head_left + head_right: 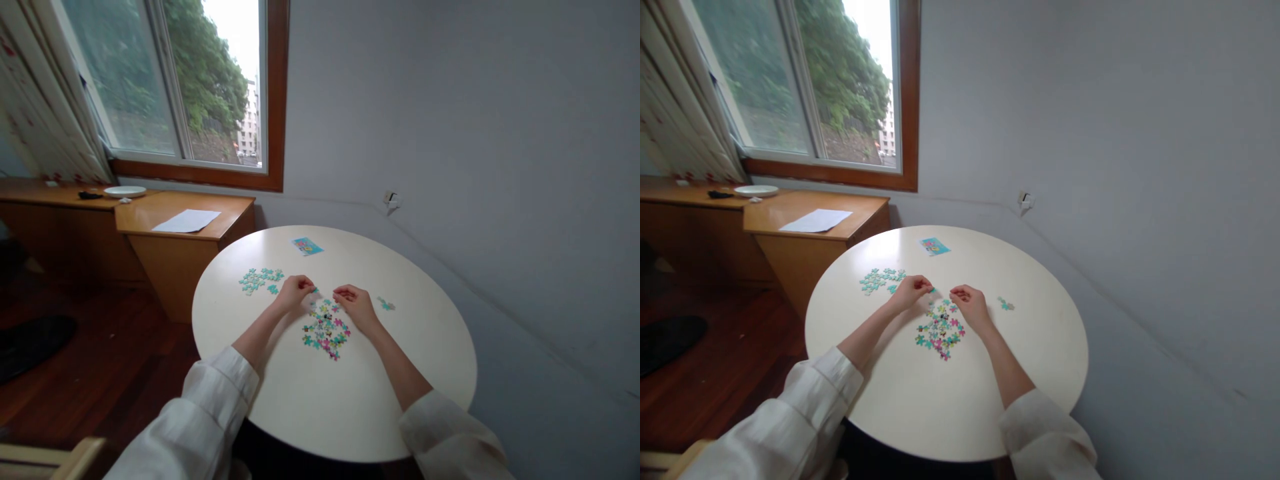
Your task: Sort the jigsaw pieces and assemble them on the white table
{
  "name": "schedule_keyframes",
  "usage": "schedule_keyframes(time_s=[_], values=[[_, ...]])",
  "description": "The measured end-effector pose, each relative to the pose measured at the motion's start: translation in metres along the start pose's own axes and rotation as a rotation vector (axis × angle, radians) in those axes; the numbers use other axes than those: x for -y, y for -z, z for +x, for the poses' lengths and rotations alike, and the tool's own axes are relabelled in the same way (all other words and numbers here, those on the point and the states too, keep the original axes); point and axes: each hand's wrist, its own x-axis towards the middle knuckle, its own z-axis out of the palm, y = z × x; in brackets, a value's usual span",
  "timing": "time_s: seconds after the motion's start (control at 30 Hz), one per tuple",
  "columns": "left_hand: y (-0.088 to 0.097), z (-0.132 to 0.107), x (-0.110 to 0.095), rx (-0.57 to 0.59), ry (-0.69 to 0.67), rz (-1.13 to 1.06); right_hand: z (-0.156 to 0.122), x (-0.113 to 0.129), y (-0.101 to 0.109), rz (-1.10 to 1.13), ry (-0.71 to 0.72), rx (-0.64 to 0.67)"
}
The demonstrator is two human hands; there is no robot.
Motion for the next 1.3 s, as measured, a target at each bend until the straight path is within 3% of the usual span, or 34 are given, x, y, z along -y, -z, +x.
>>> schedule_keyframes(time_s=[0.17, 0.4, 0.6, 0.9, 1.0, 1.1, 1.3], values=[[0.027, 0.008, 0.023, -0.205, 0.177, 0.229, 0.001, -0.008, 0.007, -0.035, -0.014, -0.053], [0.038, 0.003, 0.022, -0.185, 0.329, 0.427, 0.004, -0.006, 0.017, -0.1, 0.029, -0.121], [0.038, 0.003, 0.014, -0.183, 0.336, 0.549, 0.007, -0.007, 0.021, -0.108, 0.032, -0.143], [0.037, 0.005, 0.02, -0.228, 0.339, 0.687, 0.009, -0.013, 0.025, -0.161, 0.068, -0.165], [0.035, 0.004, 0.021, -0.287, 0.308, 0.709, 0.013, -0.016, 0.04, -0.313, 0.084, -0.268], [0.036, 0.004, 0.023, -0.295, 0.292, 0.712, 0.015, -0.021, 0.064, -0.607, 0.017, -0.379], [0.039, 0.007, 0.028, -0.308, 0.235, 0.712, 0.013, -0.033, 0.097, -1.083, -0.273, -0.347]])
